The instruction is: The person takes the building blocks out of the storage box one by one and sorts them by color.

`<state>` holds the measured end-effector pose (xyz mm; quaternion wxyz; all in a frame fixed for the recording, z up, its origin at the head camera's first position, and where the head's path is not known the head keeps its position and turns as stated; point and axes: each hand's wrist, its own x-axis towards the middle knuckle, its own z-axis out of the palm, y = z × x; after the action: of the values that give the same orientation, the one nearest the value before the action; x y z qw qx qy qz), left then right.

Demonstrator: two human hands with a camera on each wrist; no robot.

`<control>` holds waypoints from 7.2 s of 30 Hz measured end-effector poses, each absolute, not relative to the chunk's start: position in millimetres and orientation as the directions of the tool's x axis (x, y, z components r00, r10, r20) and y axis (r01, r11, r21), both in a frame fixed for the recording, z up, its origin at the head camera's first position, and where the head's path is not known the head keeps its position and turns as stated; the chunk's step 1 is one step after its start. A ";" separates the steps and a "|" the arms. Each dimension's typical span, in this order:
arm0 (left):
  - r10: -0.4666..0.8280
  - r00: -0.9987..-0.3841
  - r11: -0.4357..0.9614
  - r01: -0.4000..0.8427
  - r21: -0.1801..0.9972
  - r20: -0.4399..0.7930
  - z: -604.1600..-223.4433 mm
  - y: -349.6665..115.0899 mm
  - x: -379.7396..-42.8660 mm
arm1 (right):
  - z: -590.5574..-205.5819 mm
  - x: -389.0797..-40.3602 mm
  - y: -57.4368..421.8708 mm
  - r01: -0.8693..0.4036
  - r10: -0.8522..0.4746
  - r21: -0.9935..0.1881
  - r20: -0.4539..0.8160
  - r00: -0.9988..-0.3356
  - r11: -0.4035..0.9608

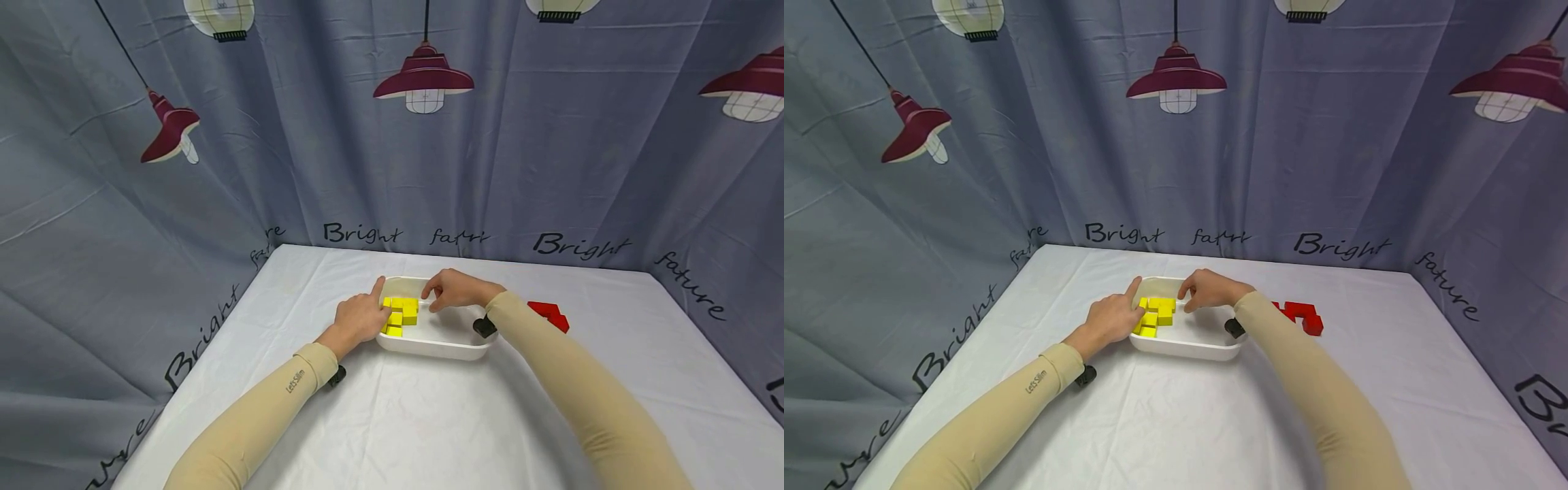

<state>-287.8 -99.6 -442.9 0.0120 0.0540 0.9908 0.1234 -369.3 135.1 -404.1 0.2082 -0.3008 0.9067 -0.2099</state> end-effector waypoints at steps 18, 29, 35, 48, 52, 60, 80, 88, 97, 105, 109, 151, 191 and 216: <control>0.105 -0.994 0.965 0.098 0.244 -0.017 -443.0 -98.8 -287.4 | -420.7 -371.4 112.2 -0.511 -0.610 -0.378 -0.215 -0.763 0.772; 0.108 -0.994 0.964 0.101 0.246 -0.014 -443.5 -98.9 -287.3 | -426.4 -368.9 107.9 -0.529 -0.597 -0.308 -0.196 -0.778 0.791; 0.104 -0.995 0.965 0.099 0.243 -0.007 -444.5 -98.3 -287.1 | -428.0 -368.4 105.7 -0.514 -0.583 -0.313 -0.189 -0.790 0.799; 0.097 -0.995 0.966 0.093 0.239 -0.003 -444.1 -97.6 -286.7 | -432.2 -366.6 107.4 -0.460 -0.554 -0.373 -0.197 -0.809 0.805; 0.095 -0.995 0.967 0.091 0.239 -0.006 -443.6 -97.6 -286.1 | -434.7 -367.4 110.3 -0.458 -0.558 -0.399 -0.180 -0.810 0.794; 0.095 -0.996 0.968 0.092 0.235 0.001 -444.0 -97.3 -285.9 | -435.2 -366.9 114.7 -0.450 -0.563 -0.459 -0.141 -0.814 0.766; 0.095 -0.996 0.965 0.092 0.244 0.003 -445.4 -98.0 -285.5 | -408.3 -357.2 133.5 -0.420 -0.550 -0.543 -0.095 -0.830 0.727; 0.094 -0.995 0.963 0.095 0.254 0.016 -443.1 -98.5 -285.9 | -391.9 -353.5 145.2 -0.414 -0.559 -0.573 -0.096 -0.824 0.708; 0.104 -0.994 0.961 0.107 0.256 0.024 -443.7 -98.7 -285.6 | -378.0 -343.5 159.3 -0.342 -0.520 -0.605 -0.141 -0.842 0.719; 0.112 -0.994 0.958 0.113 0.263 0.021 -443.1 -99.5 -285.0 | -368.6 -335.9 180.4 -0.316 -0.493 -0.608 -0.145 -0.858 0.729; 0.112 -0.993 0.957 0.114 0.266 0.026 -443.3 -100.0 -285.5 | -367.1 -332.5 192.8 -0.310 -0.488 -0.614 -0.142 -0.861 0.726; 0.106 -0.994 0.966 0.097 0.239 -0.024 -436.6 -103.9 -288.9 | -391.8 -282.2 303.5 -0.207 -0.337 -0.645 -0.082 -0.938 0.735; 0.116 -0.992 0.979 0.106 0.172 -0.047 -428.1 -102.2 -289.6 | -455.9 -271.8 307.7 -0.128 -0.280 -0.650 -0.136 -0.950 0.749; 0.094 -0.994 0.974 0.080 0.212 -0.057 -435.4 -98.1 -288.4 | -454.7 -270.5 310.1 -0.124 -0.279 -0.643 -0.146 -0.949 0.756</control>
<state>-288.4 -98.1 -435.4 0.0334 0.0440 0.9929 0.1052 -270.5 310.1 -454.7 0.1173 -0.1083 0.9297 -0.3320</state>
